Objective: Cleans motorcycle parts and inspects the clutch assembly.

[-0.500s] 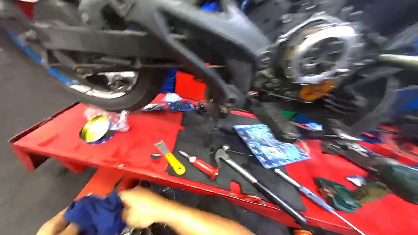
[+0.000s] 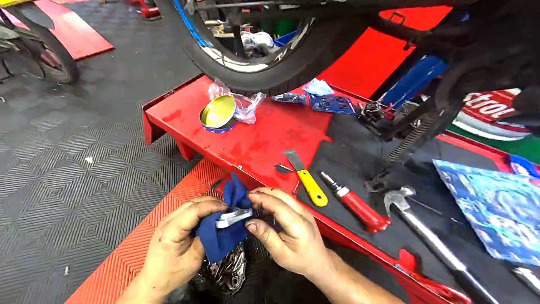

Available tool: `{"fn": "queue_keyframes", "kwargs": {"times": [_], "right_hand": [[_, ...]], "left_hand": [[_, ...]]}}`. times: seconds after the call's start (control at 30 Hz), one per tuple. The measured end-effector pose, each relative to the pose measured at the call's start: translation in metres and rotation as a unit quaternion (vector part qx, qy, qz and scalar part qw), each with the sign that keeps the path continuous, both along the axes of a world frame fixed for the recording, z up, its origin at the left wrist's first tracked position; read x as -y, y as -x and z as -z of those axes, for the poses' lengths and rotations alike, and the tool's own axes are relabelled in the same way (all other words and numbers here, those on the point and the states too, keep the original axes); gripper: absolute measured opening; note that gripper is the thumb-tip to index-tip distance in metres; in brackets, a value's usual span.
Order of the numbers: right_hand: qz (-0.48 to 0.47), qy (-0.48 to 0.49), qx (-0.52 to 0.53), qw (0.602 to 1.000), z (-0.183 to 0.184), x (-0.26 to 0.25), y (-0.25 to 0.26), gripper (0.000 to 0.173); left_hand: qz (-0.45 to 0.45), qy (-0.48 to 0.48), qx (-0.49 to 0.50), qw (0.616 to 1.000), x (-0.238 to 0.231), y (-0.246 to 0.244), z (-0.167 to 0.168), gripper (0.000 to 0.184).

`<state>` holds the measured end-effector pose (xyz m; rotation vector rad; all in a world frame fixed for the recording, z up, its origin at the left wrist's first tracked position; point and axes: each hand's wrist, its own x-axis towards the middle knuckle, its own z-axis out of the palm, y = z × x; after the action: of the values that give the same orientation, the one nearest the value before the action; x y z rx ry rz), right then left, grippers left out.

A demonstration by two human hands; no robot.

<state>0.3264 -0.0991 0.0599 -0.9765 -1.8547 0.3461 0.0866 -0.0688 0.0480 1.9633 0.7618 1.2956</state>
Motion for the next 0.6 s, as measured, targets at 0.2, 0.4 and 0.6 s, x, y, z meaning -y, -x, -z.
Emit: {"fn": "queue_keyframes", "kwargs": {"times": [0.2, 0.4, 0.6], "right_hand": [[0.018, -0.060, 0.050, 0.997, 0.000, 0.010, 0.008, 0.018], [-0.035, 0.100, -0.065, 0.992, -0.001, 0.007, 0.006, 0.015], [-0.040, 0.253, -0.160, 0.953, -0.015, 0.002, -0.002, 0.016]], "left_hand": [[-0.013, -0.086, -0.092, 0.992, 0.009, -0.003, -0.004, 0.030], [0.019, 0.027, 0.015, 0.999, 0.012, 0.004, 0.016, 0.034], [-0.032, 0.295, 0.142, 0.944, 0.003, -0.019, -0.004, 0.029]]}}
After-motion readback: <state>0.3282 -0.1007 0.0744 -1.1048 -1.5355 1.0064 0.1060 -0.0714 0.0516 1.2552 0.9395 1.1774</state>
